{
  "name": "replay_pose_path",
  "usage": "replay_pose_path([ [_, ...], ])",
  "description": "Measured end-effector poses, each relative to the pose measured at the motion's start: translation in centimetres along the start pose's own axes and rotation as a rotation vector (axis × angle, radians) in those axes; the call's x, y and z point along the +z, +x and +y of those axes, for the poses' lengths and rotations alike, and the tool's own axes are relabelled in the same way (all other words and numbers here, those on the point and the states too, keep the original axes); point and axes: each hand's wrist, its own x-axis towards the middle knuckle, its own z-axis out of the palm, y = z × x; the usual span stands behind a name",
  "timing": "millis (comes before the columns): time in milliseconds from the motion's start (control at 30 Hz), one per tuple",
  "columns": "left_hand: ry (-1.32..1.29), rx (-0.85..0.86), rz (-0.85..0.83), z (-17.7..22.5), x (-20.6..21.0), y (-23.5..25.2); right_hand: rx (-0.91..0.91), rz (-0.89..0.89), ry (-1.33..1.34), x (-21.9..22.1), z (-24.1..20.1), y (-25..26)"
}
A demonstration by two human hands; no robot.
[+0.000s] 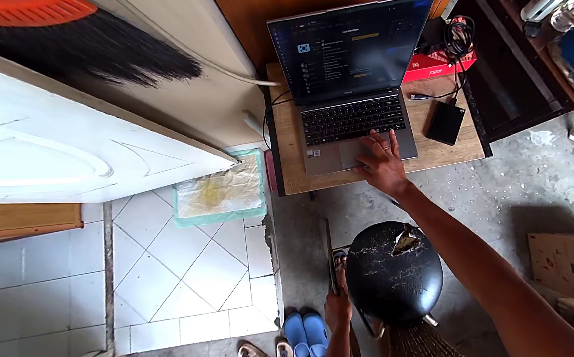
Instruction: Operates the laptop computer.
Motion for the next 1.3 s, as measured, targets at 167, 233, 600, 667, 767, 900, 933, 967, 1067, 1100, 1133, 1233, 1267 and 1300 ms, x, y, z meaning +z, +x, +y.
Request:
replay_pose_path([
  [167,0.000,0.000,0.009,-0.01,0.00,0.03,0.009,-0.022,-0.001,0.14,-0.10,0.01],
  [233,0.004,-0.003,0.003,0.01,-0.01,0.04,0.015,-0.038,-0.006,0.02,-0.19,0.12],
  [600,0.005,-0.009,0.006,-0.05,0.09,0.12,0.002,-0.106,-0.019,-0.06,-0.31,0.48],
  [667,-0.001,-0.006,0.009,-0.11,0.15,0.16,-0.004,-0.095,-0.016,0.32,-0.04,0.41],
  [767,0.003,0.002,0.002,0.04,-0.02,0.09,0.020,-0.114,-0.007,0.31,-0.08,0.46],
  [900,0.008,-0.002,-0.002,0.08,-0.05,0.02,0.017,-0.117,0.004,0.32,-0.06,0.51],
  [933,0.009,-0.006,-0.004,0.09,-0.06,0.05,0.018,-0.126,-0.004,0.34,-0.08,0.52],
  [967,0.010,-0.008,-0.003,0.08,-0.04,0.11,0.019,-0.134,-0.008,0.37,-0.13,0.55],
  [1067,0.011,-0.016,-0.004,0.07,0.07,0.17,0.020,-0.157,-0.016,0.39,-0.38,0.60],
  [1100,0.014,-0.014,-0.004,0.05,0.09,0.18,0.024,-0.164,-0.018,0.35,-0.56,0.57],
  [1133,0.020,-0.012,-0.005,0.04,0.09,0.19,0.027,-0.165,-0.018,0.27,-0.76,0.50],
  [1233,0.022,-0.008,-0.003,0.05,0.10,0.21,0.035,-0.147,-0.023,0.29,-0.85,0.31],
  [1267,0.018,-0.007,0.000,0.02,0.10,0.22,0.040,-0.135,-0.022,0.29,-0.82,0.26],
  [1300,0.016,-0.007,0.000,-0.02,0.10,0.21,0.049,-0.124,-0.022,0.24,-0.79,0.21],
])
